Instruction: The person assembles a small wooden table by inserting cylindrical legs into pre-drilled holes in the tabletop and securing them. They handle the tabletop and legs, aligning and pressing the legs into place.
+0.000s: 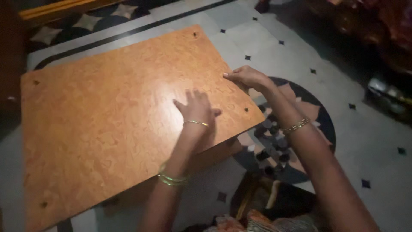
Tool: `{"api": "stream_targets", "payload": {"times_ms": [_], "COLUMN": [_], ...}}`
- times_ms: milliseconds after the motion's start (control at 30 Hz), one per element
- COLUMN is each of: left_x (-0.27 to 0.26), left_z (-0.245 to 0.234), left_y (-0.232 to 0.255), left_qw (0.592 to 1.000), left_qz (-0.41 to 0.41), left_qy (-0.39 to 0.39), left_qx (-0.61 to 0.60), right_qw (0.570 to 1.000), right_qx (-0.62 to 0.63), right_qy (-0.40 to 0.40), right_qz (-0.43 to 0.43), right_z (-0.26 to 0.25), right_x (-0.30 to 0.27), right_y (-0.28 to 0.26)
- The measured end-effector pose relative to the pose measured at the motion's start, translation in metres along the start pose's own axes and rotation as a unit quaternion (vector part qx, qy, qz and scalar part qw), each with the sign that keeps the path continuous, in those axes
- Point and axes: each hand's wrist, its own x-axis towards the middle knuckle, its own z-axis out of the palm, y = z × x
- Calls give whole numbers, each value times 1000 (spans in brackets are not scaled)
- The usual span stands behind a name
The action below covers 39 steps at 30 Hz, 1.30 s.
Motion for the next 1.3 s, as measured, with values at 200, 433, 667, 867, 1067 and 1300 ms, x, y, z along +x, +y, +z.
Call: {"api": "stream_targets", "payload": {"times_ms": [200,433,667,867,1067,1300], "left_x": [-11,-13,-13,-38,-95,-87], "left_z": [11,9,32,43,95,189], "left_y": [43,62,62,81,116,150], "left_qw": [996,995,993,976,862,806], "left_qz": [82,95,103,107,239,-92], "left_qy": [12,-2,45,164,434,382], "left_qx": [-21,10,-46,-96,-105,-443], "right_qw": [998,999,997,989,981,976], "right_qx": [-36,-29,48,22,71,21], "right_qy": [11,-27,-49,-144,-175,-197], "right_qz": [50,15,-36,-28,-47,-87], "right_z": [-7,-12,-12,-28,-33,-39], "right_x": [-20,-19,-39,-61,-68,-79], "right_y": [11,15,35,44,44,51]}}
